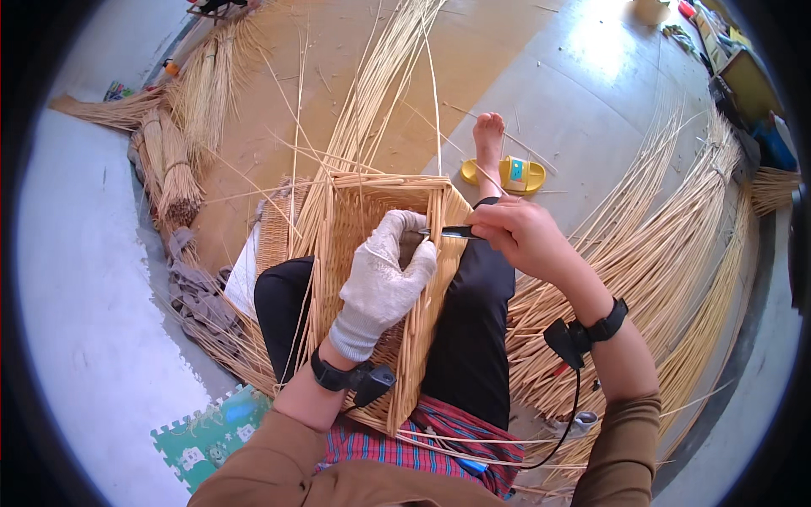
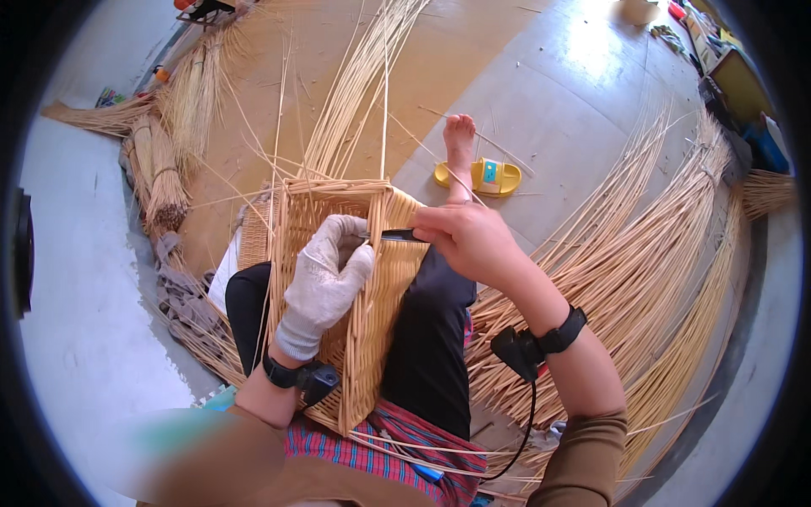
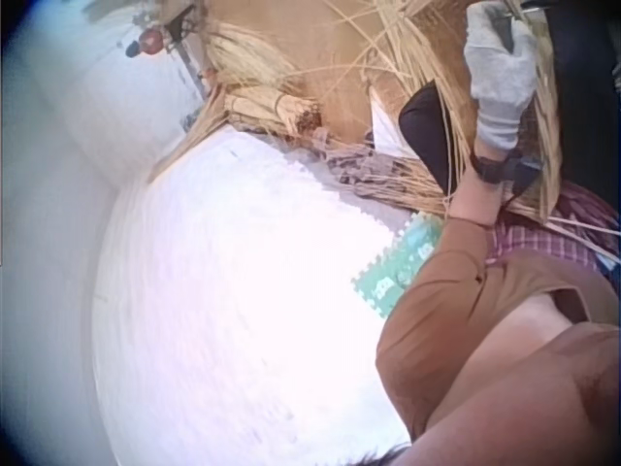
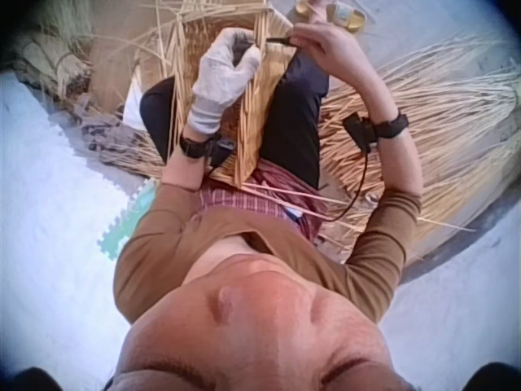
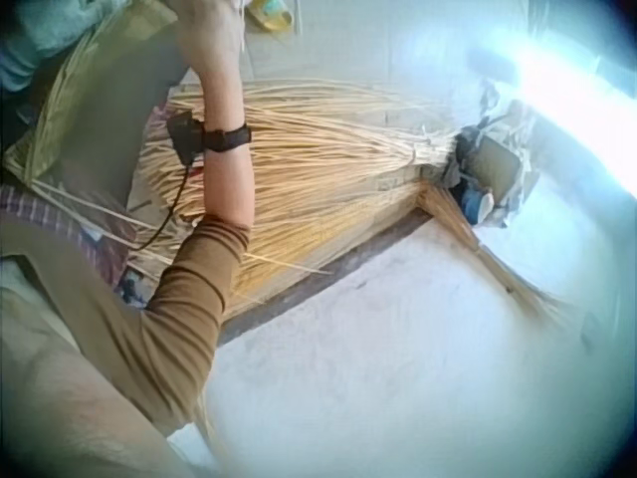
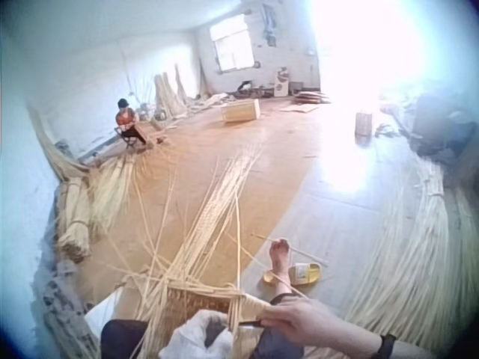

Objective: Weaving a rectangular basket using long reeds or strips.

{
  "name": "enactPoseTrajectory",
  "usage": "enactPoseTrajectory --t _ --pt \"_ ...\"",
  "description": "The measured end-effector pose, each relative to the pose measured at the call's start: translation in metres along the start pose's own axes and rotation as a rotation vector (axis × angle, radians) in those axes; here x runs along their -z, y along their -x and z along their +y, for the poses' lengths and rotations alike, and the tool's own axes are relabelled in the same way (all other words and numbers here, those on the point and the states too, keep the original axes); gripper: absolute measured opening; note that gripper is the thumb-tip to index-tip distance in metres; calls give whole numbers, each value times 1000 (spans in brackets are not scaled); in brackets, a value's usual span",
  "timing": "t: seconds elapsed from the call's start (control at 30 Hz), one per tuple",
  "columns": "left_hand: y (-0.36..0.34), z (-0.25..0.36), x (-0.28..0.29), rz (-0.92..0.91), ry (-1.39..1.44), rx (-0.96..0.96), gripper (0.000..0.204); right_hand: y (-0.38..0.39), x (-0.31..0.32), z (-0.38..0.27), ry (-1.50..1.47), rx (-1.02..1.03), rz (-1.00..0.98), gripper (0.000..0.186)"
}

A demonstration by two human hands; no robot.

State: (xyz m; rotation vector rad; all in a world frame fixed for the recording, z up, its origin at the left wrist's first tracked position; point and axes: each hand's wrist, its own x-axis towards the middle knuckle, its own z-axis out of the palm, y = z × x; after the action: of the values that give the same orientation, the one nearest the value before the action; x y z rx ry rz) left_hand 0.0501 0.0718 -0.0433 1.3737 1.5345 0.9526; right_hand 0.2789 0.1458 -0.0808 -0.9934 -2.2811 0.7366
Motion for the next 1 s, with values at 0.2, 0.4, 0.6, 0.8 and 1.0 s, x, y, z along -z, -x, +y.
enactPoseTrajectory --t 0.2,0.4,0.6,0.8,1.0 --pt "-1 12 6 -29 -203 -4 21 2 4 5 -570 -307 -507 18" --pt "5 20 3 7 -311 -120 28 8 -22 14 346 131 161 10" --pt "4 25 6 -75 -317 -20 23 5 -26 19 555 232 368 11" --pt "-8 4 6 -93 -140 17 18 4 -29 18 549 273 444 12" --pt "-12 3 23 -189 -50 42 14 4 -31 21 513 231 389 11"
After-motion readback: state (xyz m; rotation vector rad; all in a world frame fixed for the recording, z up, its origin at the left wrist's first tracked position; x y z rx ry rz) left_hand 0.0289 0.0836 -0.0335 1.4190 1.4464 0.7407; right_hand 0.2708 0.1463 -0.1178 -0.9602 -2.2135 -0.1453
